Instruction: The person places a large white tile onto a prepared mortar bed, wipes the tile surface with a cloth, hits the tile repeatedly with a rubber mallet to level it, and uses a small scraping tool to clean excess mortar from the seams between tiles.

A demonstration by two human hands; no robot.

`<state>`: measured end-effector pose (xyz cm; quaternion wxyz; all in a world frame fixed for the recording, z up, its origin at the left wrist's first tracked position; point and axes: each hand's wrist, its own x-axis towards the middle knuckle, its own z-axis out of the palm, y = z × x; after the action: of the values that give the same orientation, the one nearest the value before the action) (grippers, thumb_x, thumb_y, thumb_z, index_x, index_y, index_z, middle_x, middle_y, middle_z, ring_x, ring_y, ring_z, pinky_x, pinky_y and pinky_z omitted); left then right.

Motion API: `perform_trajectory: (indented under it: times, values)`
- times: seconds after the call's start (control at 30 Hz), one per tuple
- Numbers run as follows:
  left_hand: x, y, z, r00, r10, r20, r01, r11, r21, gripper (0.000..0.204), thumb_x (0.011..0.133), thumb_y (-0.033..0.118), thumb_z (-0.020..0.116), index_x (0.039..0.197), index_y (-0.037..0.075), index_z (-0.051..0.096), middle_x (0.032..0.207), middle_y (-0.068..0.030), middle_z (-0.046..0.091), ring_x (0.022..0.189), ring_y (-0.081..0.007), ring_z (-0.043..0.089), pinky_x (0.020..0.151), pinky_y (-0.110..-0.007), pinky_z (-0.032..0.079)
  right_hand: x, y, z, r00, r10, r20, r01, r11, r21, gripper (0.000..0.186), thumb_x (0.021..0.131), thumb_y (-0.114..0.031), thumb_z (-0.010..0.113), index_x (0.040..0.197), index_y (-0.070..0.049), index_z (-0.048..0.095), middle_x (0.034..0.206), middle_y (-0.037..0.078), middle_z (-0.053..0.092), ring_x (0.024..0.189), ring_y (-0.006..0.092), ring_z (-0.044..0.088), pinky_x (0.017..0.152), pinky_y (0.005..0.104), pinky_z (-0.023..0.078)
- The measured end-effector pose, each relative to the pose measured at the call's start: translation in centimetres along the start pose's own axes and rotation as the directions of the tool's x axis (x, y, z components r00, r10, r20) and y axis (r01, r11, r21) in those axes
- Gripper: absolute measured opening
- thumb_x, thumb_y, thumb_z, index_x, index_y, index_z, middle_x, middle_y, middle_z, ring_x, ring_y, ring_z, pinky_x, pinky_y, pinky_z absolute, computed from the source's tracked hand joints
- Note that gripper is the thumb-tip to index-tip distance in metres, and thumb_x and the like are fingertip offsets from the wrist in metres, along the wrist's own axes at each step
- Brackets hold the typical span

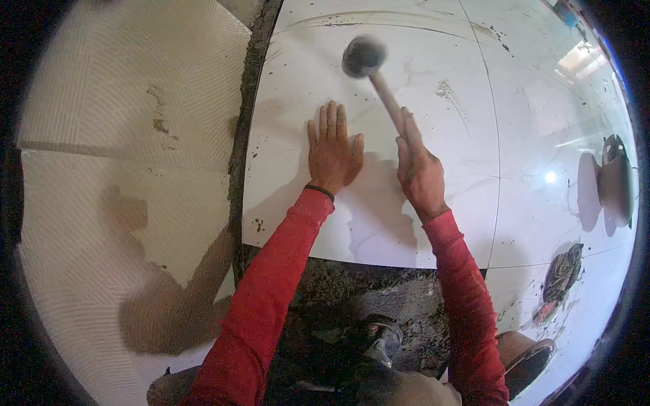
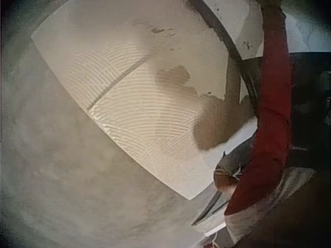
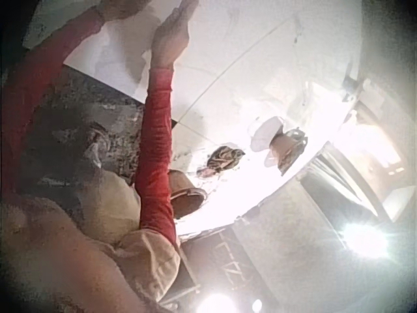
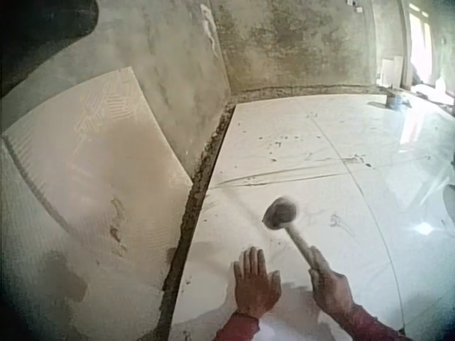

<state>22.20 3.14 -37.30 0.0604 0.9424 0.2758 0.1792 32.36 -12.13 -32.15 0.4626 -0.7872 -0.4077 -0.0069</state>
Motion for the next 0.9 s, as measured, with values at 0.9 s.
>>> perform_trajectory:
  times: [0.9]
  values:
    - [1.0,-0.5,-0.1,1.0,0.012,-0.016,-0.012,1.0,0.022,0.073,0.096,0.04,0.051,0.149,-0.006,0.03,0.157,-0.0237,0.029,0.147,-0.037,0.026,0.117,-0.06,0.019,8.2,-0.4,2.6,0.996,0.08,0.027,-0.077,0.992,-0.1,0.048,0.103,-0.025,0.051,0.148,-0.024,0.037,0.075,0.024,0.066,0.067,0.0465,0.065,0.055,0.053,0.051]
